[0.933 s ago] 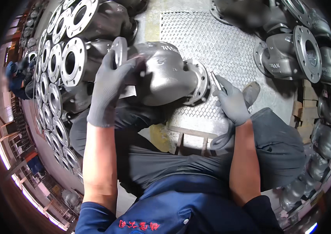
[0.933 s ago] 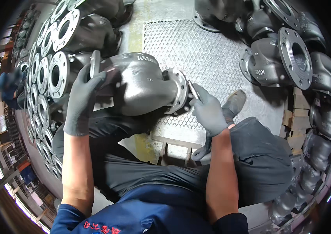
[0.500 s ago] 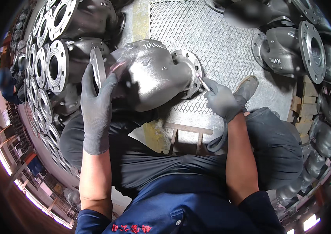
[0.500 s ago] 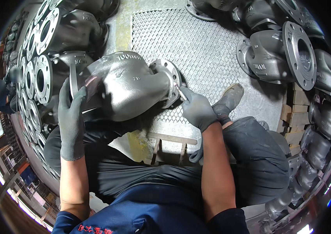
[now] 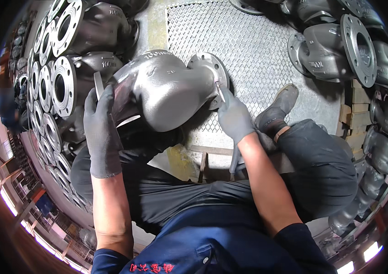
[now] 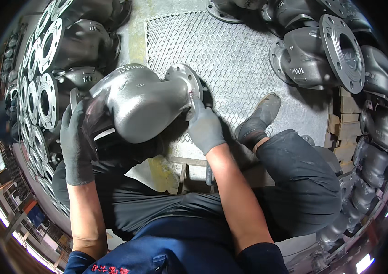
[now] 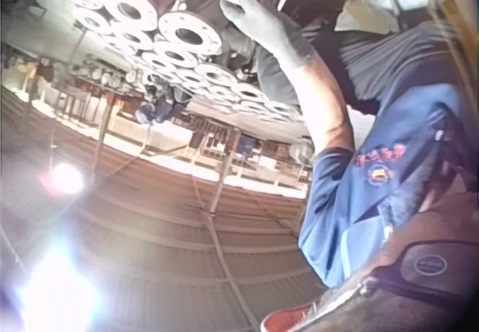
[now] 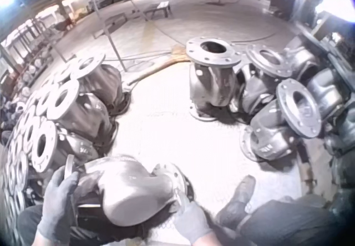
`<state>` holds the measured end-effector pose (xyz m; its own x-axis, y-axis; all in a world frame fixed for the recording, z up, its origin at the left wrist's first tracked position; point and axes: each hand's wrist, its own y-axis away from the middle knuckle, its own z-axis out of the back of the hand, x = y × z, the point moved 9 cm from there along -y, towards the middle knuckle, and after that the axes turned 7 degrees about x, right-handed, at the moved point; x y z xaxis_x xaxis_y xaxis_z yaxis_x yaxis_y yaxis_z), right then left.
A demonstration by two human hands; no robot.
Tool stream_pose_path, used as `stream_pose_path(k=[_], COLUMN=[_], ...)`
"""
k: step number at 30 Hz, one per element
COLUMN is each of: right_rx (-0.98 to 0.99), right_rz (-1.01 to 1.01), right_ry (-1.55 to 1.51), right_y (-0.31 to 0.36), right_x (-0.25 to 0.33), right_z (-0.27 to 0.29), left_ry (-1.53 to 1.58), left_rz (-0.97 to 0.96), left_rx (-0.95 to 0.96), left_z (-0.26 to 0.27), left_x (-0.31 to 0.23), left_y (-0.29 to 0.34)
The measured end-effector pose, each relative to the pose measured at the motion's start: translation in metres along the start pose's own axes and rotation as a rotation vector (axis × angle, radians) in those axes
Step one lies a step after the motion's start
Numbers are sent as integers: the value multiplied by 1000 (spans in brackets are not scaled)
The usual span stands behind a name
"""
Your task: Grinding and polishing the surfaces and edges of large metal valves using a handheld pneumatic or electric rotary grinder.
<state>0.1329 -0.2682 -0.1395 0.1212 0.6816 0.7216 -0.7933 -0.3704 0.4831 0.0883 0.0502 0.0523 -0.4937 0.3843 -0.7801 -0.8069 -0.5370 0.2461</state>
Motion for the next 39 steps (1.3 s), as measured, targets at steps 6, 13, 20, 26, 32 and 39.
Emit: stream_pose_path(k=[6, 13, 20, 26, 32, 39], right_rx=[-24, 83, 213, 182, 57, -39], right_rz=[47, 10, 102, 193, 37, -32], right_ry=[-136, -256, -77, -294, -169, -187], right_y=[-10, -17, -34, -30, -14, 1], right_x=[-6, 5, 10, 12, -6, 9], right_z=[-8, -4, 18, 21, -6, -25], left_ry=[294, 231, 203, 81, 374, 263], left_rz=[178, 168, 200, 102, 182, 195], left_rx=[-38, -55, 23, 76, 35, -55], left_z=[2, 11, 13, 12, 4, 5], left_x=[14, 23, 31, 28, 20, 20], left_y=[-5, -9, -12, -14, -16, -18])
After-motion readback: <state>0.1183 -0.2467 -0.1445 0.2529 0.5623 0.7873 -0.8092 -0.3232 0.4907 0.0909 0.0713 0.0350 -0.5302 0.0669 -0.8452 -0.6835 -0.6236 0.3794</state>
